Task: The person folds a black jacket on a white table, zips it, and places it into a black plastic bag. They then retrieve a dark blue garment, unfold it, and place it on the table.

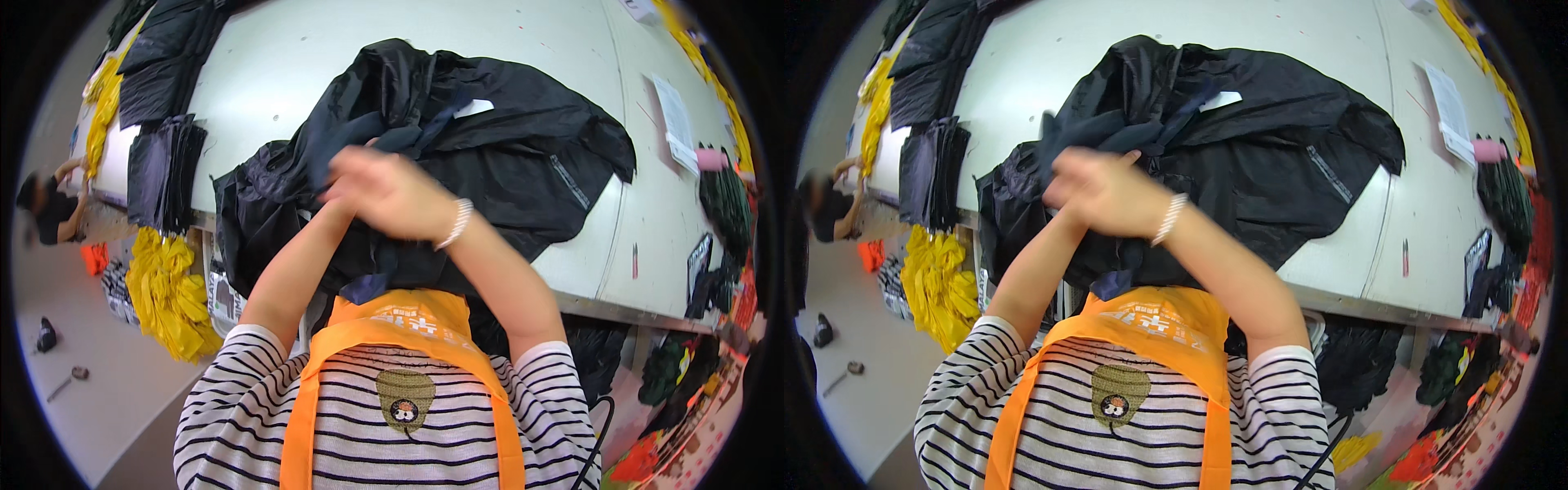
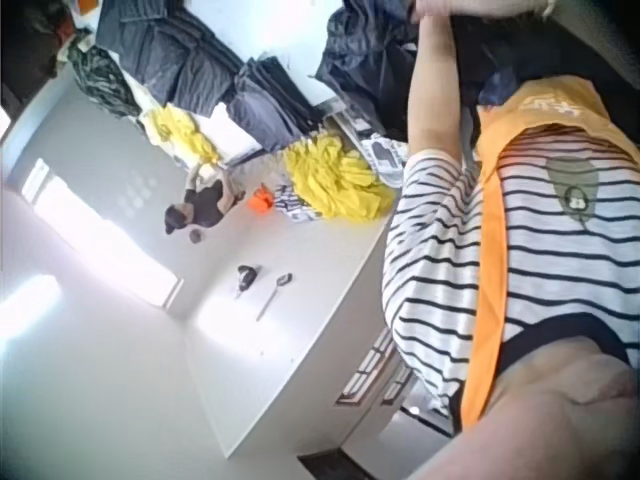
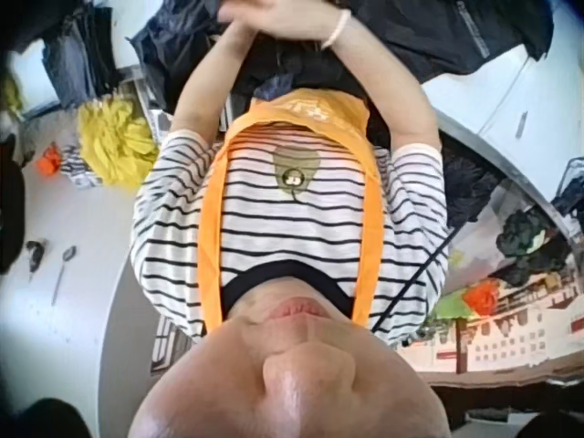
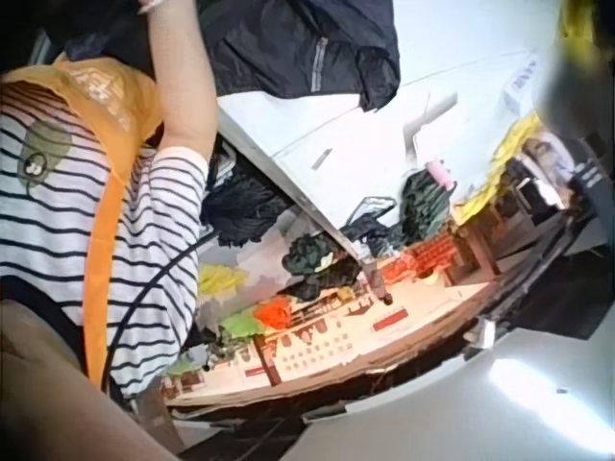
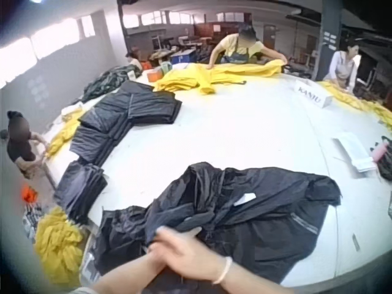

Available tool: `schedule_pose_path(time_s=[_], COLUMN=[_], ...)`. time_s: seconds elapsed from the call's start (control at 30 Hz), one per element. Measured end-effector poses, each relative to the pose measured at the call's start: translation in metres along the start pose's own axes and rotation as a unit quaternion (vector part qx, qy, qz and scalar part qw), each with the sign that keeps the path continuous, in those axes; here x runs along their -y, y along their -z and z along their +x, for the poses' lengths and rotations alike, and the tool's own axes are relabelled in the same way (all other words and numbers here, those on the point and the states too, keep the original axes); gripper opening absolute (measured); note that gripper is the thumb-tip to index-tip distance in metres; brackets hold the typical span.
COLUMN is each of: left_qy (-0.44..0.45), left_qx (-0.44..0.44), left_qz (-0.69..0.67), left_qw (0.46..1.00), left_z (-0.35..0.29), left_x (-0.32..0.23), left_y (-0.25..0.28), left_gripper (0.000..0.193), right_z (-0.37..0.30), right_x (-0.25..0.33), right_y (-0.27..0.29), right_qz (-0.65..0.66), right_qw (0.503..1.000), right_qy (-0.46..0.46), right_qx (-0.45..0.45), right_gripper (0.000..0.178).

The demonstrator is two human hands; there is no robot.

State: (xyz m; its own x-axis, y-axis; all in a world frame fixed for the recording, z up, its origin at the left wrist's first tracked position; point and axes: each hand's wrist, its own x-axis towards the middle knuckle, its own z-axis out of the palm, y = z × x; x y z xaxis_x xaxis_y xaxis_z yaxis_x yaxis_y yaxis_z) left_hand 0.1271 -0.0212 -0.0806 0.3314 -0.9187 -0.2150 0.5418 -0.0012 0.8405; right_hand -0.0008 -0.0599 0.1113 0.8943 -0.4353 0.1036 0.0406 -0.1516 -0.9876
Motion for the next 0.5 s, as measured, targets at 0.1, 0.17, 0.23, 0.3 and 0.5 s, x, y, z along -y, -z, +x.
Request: schedule_pose_path(time_s=[0.1,0.17,0.23,0.3,0.5], left_qy=[0.099,0.154,0.148,-0.112,-0.024], left_qx=[-0.064,-0.114,-0.129,0.106,0.182], left_qz=[0.034,0.052,0.026,0.438,0.181], left_qw=[0.992,0.980,0.980,0.886,0.966], left_z=[-0.012,-0.025,-0.021,-0.027,-0.051], left_x=[-0.045,-0.073,-0.052,-0.078,-0.069], left_y=[-0.038,-0.052,-0.020,-0.036,-0.009], left_gripper=[0.031,0.033,0.028,0.026,0.044], right_z=[-0.004,-0.015,-0.021,-0.036,-0.022], right_x=[0.016,0.008,-0.003,-0.047,-0.072], right_y=[-0.032,-0.012,0.014,0.032,-0.007], right_qz=[-0.220,-0.109,-0.100,-0.076,0.034], right_qw=[0.975,0.977,0.932,0.940,0.957], right_qy=[0.010,-0.042,-0.124,-0.167,-0.110], right_qx=[0.022,-0.178,-0.325,-0.288,-0.265], right_gripper=[0.019,0.012,0.011,0.011,0.032])
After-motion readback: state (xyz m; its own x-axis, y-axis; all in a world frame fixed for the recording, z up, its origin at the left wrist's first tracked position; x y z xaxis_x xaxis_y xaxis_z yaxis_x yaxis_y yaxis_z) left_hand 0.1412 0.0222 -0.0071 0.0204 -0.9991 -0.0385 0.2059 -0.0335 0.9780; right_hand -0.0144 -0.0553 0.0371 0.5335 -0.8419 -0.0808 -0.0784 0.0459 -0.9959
